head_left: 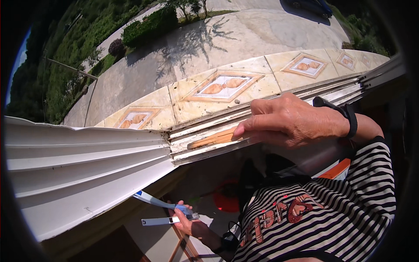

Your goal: Cleaning the tracks of a sliding window using a brush, wooden stick, and cloth.

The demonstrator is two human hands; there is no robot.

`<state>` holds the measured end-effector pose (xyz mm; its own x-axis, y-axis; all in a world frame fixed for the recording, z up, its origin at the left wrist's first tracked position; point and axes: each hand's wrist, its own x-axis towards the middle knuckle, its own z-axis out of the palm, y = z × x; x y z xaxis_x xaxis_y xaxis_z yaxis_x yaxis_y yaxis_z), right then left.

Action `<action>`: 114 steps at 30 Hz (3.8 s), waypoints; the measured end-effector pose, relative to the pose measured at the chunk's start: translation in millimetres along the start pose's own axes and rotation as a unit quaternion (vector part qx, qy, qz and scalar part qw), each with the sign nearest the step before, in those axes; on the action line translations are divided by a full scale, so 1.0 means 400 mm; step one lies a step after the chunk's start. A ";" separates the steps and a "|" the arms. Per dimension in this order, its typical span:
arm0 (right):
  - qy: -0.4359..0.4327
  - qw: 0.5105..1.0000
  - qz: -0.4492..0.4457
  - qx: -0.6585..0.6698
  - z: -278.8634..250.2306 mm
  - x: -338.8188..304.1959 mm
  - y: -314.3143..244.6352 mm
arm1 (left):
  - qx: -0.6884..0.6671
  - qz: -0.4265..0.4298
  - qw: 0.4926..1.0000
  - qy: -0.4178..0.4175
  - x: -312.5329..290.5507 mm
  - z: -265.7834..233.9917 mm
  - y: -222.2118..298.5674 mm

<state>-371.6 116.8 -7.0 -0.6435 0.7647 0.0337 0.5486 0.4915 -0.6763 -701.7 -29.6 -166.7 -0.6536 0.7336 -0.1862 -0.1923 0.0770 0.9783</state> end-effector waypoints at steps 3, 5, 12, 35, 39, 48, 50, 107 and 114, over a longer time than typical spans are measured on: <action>-0.038 0.997 0.060 -0.020 -0.028 -0.072 -0.008 | 0.004 0.007 1.000 0.003 0.006 -0.007 -0.009; -0.041 0.995 0.082 -0.031 -0.034 -0.110 -0.002 | 0.010 0.002 1.000 0.005 0.000 0.021 0.005; -0.061 0.983 0.132 -0.111 -0.032 -0.125 -0.042 | 0.008 -0.013 1.000 0.001 -0.003 0.064 0.015; 0.036 0.994 -0.039 -0.096 0.149 0.079 -0.021 | 0.029 0.011 0.999 -0.018 -0.031 0.048 0.024; 0.091 0.996 0.000 -0.027 0.088 0.023 -0.033 | 0.032 0.001 0.999 -0.015 -0.045 0.062 0.035; 0.140 0.872 0.304 -0.357 -0.119 -0.206 0.264 | 0.068 0.044 0.996 -0.049 -0.070 0.043 0.032; 0.185 0.908 0.254 -0.278 -0.141 -0.238 0.247 | 0.083 0.043 0.994 -0.058 -0.082 0.054 0.050; 0.489 0.867 0.083 -0.040 -0.208 -0.429 0.246 | 0.093 0.145 0.983 -0.061 -0.282 0.303 -0.008; 0.278 0.859 0.268 -0.336 -0.306 -0.621 0.330 | 0.180 0.208 0.955 -0.110 -0.298 0.362 -0.021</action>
<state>-73.9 42.7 -14.7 0.0489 0.9452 0.3227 0.9912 -0.0061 -0.1322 -516.2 -20.1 -139.7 -0.4410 0.8726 0.2101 0.3406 -0.0539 0.9387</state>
